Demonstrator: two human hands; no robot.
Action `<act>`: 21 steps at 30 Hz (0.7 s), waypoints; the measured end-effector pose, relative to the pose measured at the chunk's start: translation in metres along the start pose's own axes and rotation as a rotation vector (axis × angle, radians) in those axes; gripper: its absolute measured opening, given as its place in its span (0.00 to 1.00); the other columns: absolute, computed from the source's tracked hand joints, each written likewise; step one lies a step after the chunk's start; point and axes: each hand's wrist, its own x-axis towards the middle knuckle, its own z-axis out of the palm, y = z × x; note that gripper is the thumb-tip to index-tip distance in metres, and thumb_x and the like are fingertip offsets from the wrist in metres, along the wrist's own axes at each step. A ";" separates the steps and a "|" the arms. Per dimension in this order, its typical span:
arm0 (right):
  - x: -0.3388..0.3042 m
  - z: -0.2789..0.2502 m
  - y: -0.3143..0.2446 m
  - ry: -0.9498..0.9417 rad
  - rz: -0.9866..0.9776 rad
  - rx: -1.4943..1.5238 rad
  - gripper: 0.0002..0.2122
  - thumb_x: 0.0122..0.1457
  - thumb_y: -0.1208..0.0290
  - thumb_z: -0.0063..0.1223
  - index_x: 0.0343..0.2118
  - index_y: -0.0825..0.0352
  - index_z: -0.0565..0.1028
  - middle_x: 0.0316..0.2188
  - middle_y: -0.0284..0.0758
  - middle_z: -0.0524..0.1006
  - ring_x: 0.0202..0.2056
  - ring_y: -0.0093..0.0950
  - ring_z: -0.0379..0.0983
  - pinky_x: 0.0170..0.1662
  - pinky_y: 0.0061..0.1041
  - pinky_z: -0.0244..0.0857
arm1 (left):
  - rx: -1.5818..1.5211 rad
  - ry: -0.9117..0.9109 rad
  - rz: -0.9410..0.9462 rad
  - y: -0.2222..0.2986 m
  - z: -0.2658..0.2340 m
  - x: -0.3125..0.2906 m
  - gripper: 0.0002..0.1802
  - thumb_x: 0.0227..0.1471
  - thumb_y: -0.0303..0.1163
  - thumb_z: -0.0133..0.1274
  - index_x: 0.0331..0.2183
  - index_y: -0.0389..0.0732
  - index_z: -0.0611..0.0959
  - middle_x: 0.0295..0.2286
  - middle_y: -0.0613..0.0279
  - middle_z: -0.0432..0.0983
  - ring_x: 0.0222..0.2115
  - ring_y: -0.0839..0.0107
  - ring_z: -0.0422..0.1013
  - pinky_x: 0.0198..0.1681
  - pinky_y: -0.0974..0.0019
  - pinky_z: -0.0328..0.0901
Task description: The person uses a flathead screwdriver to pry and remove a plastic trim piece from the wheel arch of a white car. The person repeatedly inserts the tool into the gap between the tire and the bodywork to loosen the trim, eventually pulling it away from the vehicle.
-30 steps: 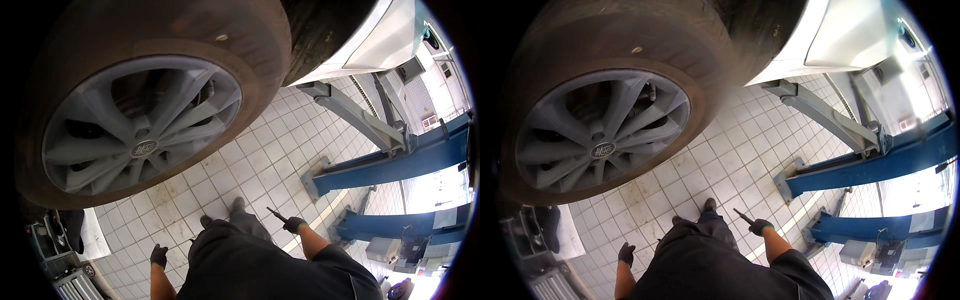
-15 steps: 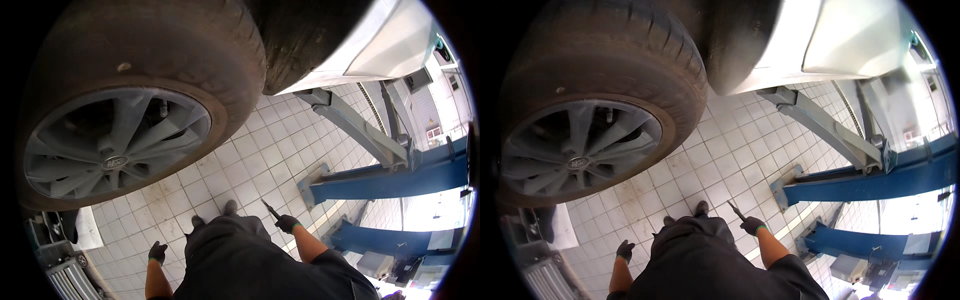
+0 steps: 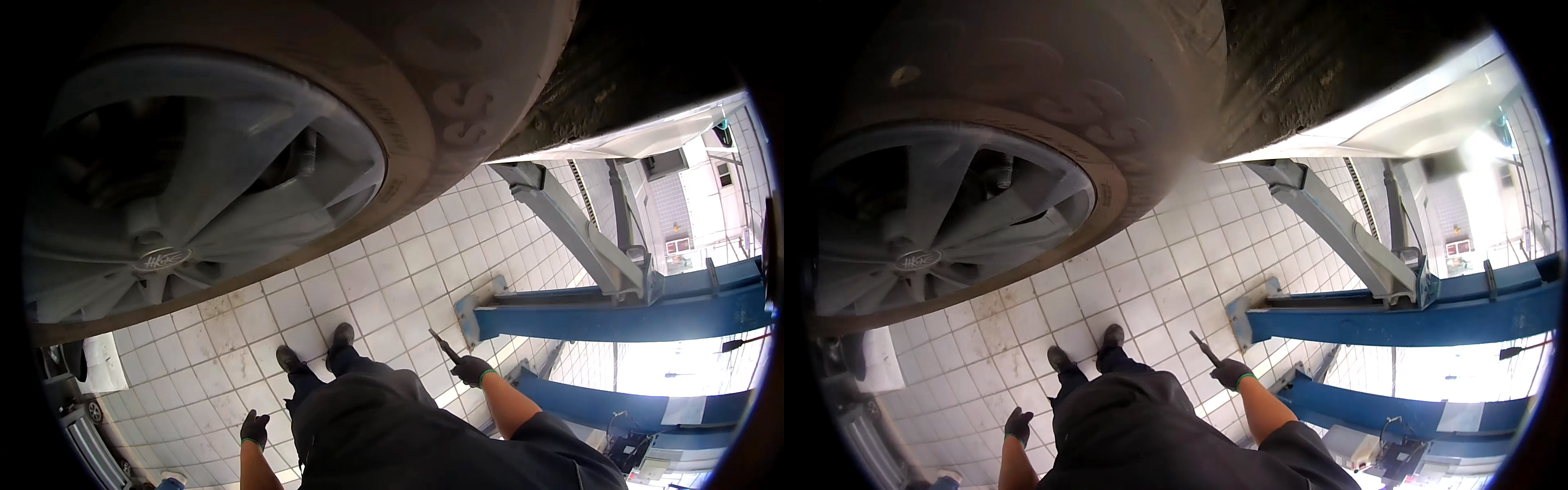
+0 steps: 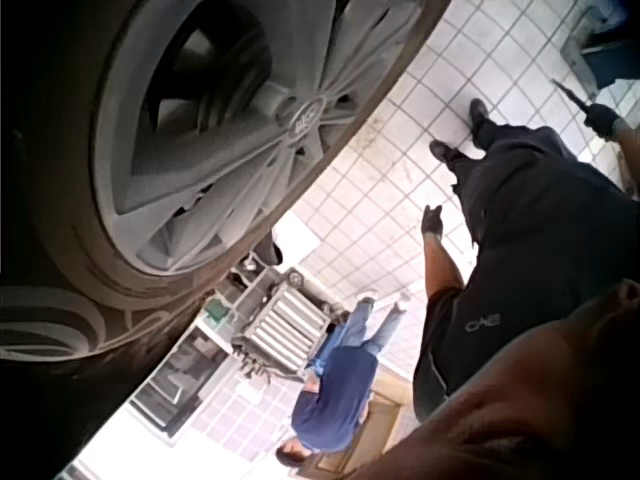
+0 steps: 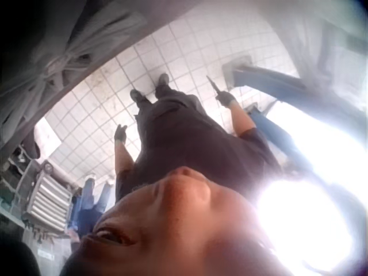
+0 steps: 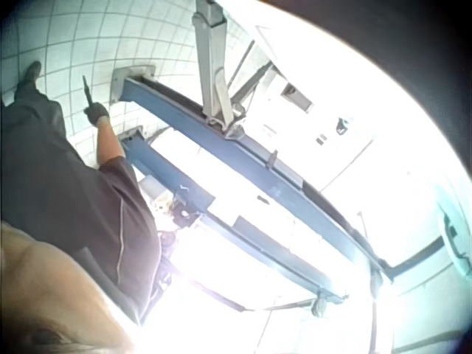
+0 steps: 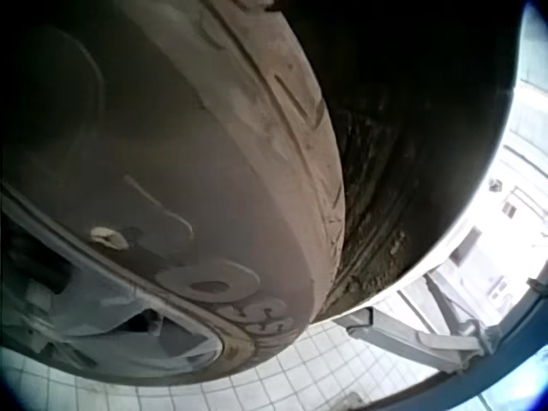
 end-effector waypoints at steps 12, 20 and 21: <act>-0.052 0.035 -0.100 0.073 -0.241 -0.202 0.24 0.59 0.50 0.55 0.51 0.63 0.75 0.47 0.48 0.79 0.50 0.45 0.76 0.53 0.43 0.68 | -0.159 0.136 0.094 -0.047 -0.062 0.024 0.41 0.52 0.32 0.61 0.63 0.28 0.64 0.43 0.53 0.77 0.44 0.65 0.72 0.49 0.64 0.65; -0.120 -0.008 -0.135 0.640 -0.623 0.295 0.21 0.62 0.56 0.57 0.55 0.62 0.73 0.40 0.45 0.81 0.43 0.40 0.78 0.47 0.37 0.70 | -0.034 0.108 0.078 -0.034 -0.101 -0.002 0.43 0.54 0.36 0.62 0.64 0.29 0.62 0.53 0.45 0.75 0.54 0.59 0.71 0.58 0.61 0.63; -0.158 -0.041 -0.154 0.721 -0.653 0.356 0.21 0.63 0.59 0.58 0.55 0.62 0.73 0.37 0.41 0.80 0.39 0.33 0.78 0.43 0.33 0.71 | 0.050 0.109 0.087 -0.036 -0.106 -0.001 0.43 0.54 0.36 0.62 0.64 0.30 0.62 0.54 0.44 0.74 0.55 0.58 0.70 0.59 0.60 0.63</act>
